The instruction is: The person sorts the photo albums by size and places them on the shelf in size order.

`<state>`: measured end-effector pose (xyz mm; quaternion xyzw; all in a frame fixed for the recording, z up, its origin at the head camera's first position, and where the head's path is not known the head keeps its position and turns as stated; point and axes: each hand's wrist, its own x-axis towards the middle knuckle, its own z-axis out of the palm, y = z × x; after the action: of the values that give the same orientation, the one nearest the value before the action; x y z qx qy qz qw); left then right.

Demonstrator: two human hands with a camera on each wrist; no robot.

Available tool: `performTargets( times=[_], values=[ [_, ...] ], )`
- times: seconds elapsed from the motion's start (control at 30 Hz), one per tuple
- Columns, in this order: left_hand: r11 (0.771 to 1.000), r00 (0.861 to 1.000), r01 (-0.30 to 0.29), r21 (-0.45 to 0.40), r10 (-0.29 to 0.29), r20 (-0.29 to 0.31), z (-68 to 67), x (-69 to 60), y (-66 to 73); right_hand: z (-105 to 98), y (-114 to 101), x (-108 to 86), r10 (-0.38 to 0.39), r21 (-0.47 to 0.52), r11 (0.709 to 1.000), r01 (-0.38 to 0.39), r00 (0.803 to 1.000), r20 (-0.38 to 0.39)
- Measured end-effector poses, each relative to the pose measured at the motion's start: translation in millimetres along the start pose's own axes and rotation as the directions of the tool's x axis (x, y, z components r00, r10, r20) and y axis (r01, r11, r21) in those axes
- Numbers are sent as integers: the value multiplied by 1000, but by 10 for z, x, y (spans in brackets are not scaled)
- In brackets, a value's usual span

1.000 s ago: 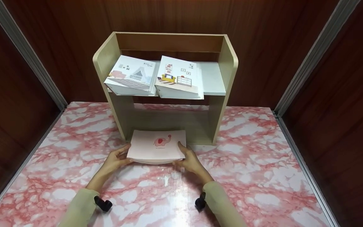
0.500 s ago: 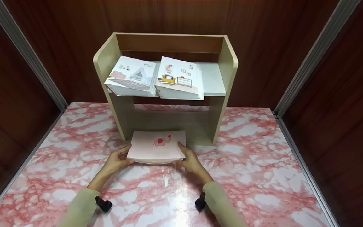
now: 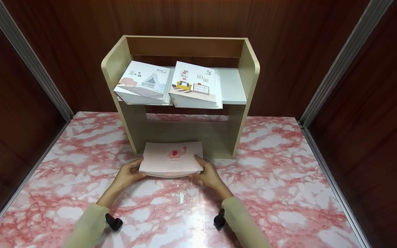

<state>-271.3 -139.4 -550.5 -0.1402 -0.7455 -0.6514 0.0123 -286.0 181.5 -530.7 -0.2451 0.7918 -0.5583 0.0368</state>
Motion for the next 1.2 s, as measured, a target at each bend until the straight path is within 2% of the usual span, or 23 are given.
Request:
performTargets(
  times=[0.17,0.4,0.5,0.57,0.77,0.97,1.2],
  values=[
    [998,998,-21,67,24,-49,1,34,-85,9,-19,4,-12,-23,1000,12,1000,-23],
    [998,995,19,53,-14,-96,1,40,-67,34,-32,-4,-85,-107,991,76,993,-78],
    [998,995,10,61,-4,-100,-3,47,-71,42,37,6,-116,-141,985,102,989,-95],
    [997,994,3,77,5,-105,-6,49,-68,42,115,18,-102,-169,982,83,990,-103],
    [985,989,41,170,-16,-148,-11,30,-43,24,282,44,-39,-262,965,5,991,-127],
    [972,983,39,230,4,-182,-6,35,-42,38,299,55,-65,-268,963,22,986,-152],
    [962,980,-13,271,65,-187,-15,68,-71,47,284,62,-73,-306,952,19,983,-166]
  ],
)
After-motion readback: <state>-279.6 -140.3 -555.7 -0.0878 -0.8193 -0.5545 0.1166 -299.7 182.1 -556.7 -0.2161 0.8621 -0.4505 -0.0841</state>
